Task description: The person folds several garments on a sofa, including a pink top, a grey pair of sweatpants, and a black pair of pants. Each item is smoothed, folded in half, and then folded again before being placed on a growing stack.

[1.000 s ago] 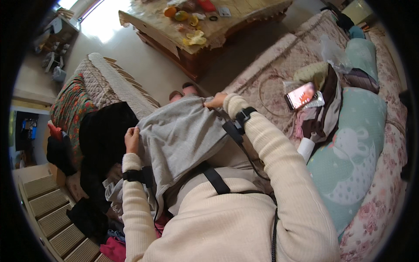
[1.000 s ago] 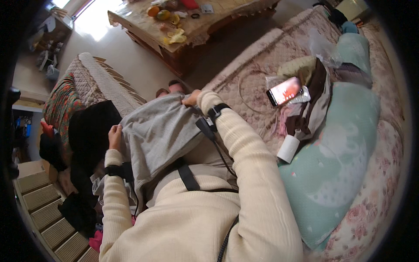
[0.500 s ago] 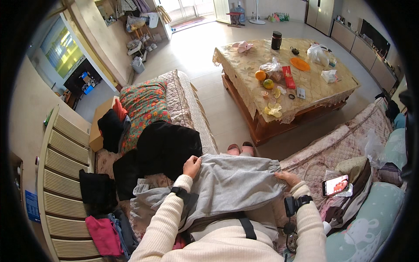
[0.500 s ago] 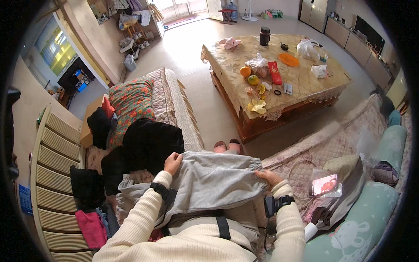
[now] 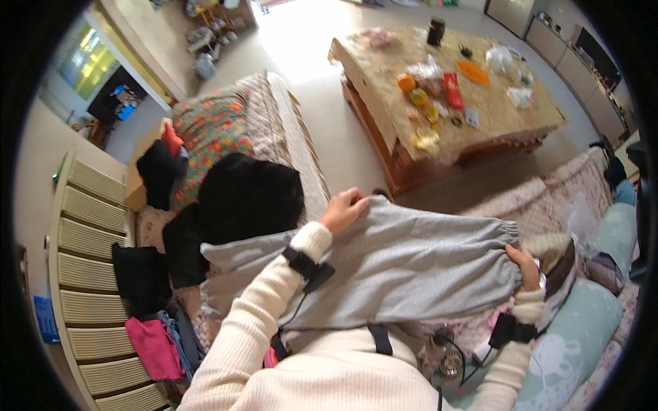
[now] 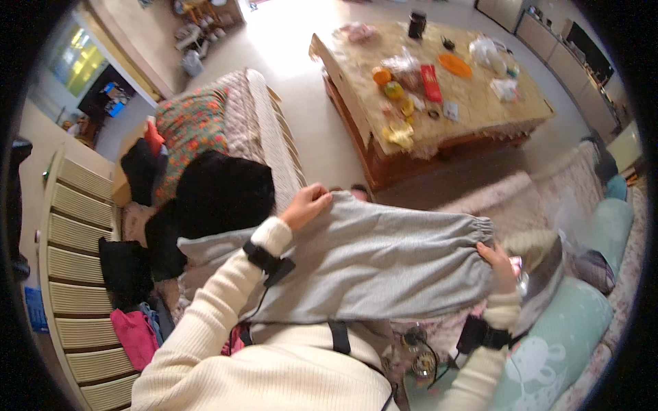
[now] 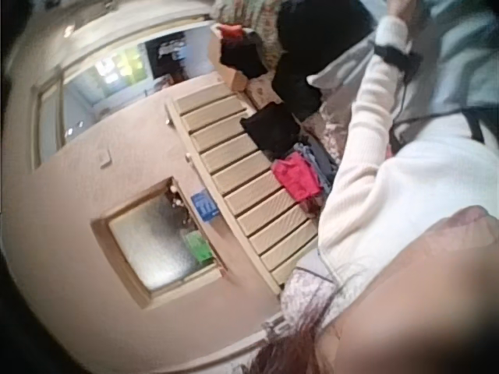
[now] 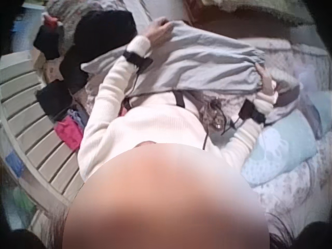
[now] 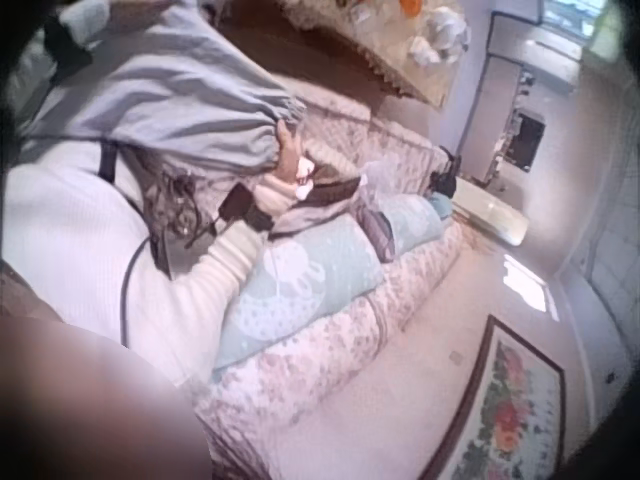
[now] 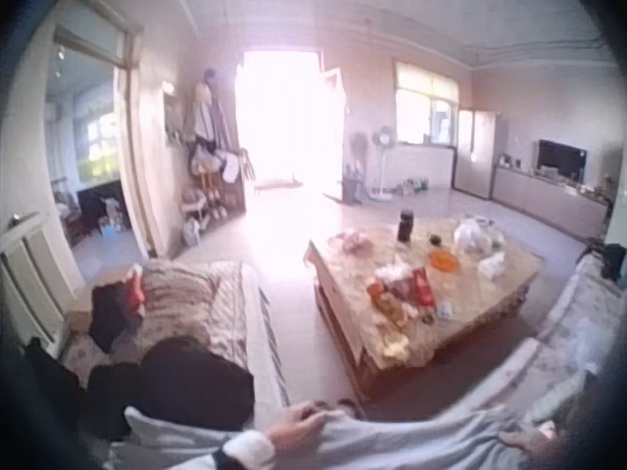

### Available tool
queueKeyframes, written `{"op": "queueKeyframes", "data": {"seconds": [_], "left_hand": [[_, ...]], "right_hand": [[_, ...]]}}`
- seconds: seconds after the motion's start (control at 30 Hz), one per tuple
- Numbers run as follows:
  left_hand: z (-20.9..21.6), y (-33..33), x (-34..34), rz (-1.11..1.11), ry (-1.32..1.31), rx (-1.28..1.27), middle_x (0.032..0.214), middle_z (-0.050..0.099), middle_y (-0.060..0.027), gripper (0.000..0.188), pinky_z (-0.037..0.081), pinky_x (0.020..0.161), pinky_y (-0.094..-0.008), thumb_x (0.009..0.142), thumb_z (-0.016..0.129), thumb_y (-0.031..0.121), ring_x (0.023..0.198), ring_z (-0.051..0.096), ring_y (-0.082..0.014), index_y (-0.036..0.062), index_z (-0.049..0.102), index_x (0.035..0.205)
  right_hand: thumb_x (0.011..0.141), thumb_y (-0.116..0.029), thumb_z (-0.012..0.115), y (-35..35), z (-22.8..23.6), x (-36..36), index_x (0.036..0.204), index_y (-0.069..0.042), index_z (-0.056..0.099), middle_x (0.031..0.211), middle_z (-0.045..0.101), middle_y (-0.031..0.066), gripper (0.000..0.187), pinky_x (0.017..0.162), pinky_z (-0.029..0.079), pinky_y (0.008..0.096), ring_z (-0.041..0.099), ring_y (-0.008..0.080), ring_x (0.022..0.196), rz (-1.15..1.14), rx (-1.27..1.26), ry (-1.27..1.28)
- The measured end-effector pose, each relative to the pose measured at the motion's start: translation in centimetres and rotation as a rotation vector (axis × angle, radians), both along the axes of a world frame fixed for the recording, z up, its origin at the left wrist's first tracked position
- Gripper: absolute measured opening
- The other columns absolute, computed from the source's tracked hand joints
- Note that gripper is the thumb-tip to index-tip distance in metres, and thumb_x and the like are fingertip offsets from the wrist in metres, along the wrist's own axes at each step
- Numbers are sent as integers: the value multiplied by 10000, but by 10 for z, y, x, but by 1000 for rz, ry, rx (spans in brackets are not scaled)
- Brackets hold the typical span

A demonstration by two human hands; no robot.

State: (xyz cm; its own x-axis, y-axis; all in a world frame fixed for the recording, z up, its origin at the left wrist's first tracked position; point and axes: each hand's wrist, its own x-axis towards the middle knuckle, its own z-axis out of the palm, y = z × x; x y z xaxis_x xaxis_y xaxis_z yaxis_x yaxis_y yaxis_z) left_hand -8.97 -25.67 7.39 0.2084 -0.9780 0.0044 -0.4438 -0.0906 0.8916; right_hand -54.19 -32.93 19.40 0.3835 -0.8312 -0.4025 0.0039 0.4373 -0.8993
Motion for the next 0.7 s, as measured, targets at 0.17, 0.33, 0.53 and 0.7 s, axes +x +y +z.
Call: {"op": "queueKeyframes", "data": {"seconds": [0.17,0.33,0.53,0.7], "left_hand": [[-19,-3,-8,-372,-114,288,807,564,-35,326,445,717,-299,926,573,341,795,522,-131,17,582,966],[-8,34,42,-512,52,491,937,573,-26,357,434,784,-288,940,578,335,882,502,-125,12,577,1092],[4,107,101,-406,-149,781,1049,648,-109,501,451,871,-344,833,632,404,989,592,-234,55,589,1190],[-12,188,128,-296,-211,816,1067,657,-153,437,450,891,-399,813,624,337,1043,602,-312,55,587,1145]], "right_hand": [[780,-192,744,6,-149,-38,1169,54,557,1045,657,149,497,862,481,351,620,246,944,-26,-402,773],[745,-238,718,17,-196,-43,1089,1,569,1021,604,229,445,870,442,448,564,408,976,-26,-611,1087],[737,-240,732,9,-203,-51,1120,-2,555,1093,590,247,484,926,416,450,542,421,1049,16,-616,1000],[730,-219,727,-3,-224,-75,1220,31,532,1204,579,233,584,1005,380,435,524,385,1143,79,-550,1022]]}}
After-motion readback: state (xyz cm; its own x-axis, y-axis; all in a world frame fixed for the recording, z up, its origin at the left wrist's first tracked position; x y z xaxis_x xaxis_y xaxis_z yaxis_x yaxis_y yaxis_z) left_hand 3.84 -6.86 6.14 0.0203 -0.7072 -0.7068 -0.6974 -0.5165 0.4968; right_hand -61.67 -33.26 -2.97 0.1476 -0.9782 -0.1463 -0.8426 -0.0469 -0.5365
